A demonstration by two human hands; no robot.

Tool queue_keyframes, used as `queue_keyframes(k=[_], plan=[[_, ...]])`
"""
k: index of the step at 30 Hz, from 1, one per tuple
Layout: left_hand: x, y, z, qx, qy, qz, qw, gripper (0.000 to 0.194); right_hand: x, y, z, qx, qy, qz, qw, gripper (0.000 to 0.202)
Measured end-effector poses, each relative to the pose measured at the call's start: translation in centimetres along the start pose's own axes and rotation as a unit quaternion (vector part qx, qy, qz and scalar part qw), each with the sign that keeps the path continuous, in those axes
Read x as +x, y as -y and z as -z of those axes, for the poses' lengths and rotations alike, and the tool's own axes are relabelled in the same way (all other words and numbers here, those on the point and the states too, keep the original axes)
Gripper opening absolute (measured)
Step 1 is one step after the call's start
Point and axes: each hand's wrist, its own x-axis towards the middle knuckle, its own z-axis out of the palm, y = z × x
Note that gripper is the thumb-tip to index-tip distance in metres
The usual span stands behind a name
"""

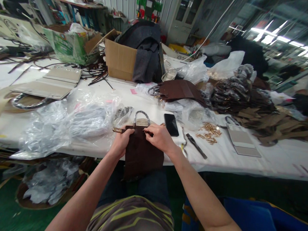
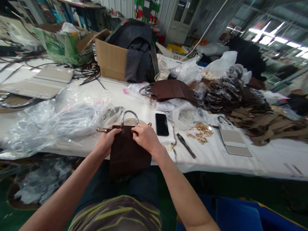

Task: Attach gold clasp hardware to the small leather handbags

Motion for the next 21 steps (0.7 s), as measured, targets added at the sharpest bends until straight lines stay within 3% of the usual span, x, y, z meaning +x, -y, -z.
queue_keyframes(k=[7, 14, 21], plan=[[-0.06, 0.1, 0.2, -0.005, 0.015, 0.0, 1.0, 0.027, -0.08, 0.17, -0.62, -0.049, 0.03, 0.002, 0.998, 0.019], [-0.58, -0.04, -0.02, -0.008, 0.011, -0.002, 1.0, 0.026, -0.5, -0.48, -0.09, 0.011, 0.024, 0.041, 0.999, 0.019], [-0.47, -0.19, -0.23, 0.015, -0.001, -0.006, 1.0, 0.028, 0.08, 0.12, -0.25, -0.065, 0.068, 0.026, 0.995, 0.017]])
